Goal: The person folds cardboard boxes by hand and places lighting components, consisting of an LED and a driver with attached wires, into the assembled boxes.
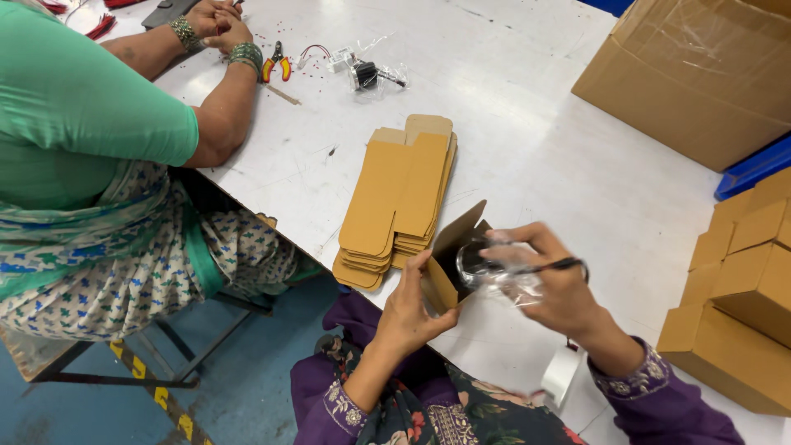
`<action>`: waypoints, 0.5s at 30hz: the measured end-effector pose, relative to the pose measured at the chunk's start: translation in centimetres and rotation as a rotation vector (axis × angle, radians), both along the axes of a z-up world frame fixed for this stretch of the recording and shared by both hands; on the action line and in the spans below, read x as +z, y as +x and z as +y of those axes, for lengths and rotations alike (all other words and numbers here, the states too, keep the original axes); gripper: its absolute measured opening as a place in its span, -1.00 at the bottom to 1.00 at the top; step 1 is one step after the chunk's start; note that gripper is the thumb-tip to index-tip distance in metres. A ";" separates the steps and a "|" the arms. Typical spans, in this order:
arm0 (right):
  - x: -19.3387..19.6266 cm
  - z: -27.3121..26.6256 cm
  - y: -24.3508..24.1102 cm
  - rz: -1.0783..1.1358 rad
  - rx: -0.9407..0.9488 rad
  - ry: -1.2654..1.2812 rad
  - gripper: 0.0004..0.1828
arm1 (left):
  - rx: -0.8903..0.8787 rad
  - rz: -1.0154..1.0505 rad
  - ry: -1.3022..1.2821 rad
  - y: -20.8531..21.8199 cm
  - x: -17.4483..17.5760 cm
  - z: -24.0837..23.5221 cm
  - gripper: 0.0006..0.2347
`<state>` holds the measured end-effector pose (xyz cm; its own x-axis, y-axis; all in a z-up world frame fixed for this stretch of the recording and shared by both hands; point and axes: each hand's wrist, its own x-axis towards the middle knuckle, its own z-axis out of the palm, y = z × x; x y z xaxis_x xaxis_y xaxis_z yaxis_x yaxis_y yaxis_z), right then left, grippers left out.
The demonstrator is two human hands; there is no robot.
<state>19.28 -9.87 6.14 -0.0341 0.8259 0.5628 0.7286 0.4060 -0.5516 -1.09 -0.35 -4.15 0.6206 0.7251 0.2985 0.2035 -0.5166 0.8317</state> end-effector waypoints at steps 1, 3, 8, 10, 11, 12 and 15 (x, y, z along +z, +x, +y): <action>0.2 0.3 -0.4 -0.131 -0.055 -0.008 -0.56 | -0.006 0.005 0.019 0.0 -0.1 0.0 -0.17; 0.3 0.7 -1.1 -0.390 -0.160 -0.031 -0.47 | -0.038 0.017 -0.036 -0.2 -0.4 -0.3 -0.19; 1.5 2.4 -2.6 -0.685 -0.138 -0.334 -0.50 | 0.004 -0.021 0.018 0.1 -0.5 -0.3 -0.18; 2.1 2.3 -2.5 -0.776 -0.063 -0.409 -0.49 | 0.034 -0.008 0.014 0.1 -0.6 -0.2 -0.18; 2.3 2.0 -2.3 -0.789 0.016 -0.380 -0.41 | 0.038 -0.006 0.012 0.0 -0.7 -0.2 -0.18; 2.4 1.9 -2.1 -0.802 0.089 -0.351 -0.29 | 0.037 -0.004 0.013 -0.1 -0.6 -0.1 -0.17; 1.6 1.5 -2.2 -0.833 0.021 -0.653 -0.11 | 0.030 0.001 0.016 -0.1 -0.2 0.2 -0.17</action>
<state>17.07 -8.41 7.76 -0.2227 0.9546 -0.1977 0.9737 0.2278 0.0034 -1.19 -0.18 -4.34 0.5985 0.7387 0.3101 0.2199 -0.5237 0.8230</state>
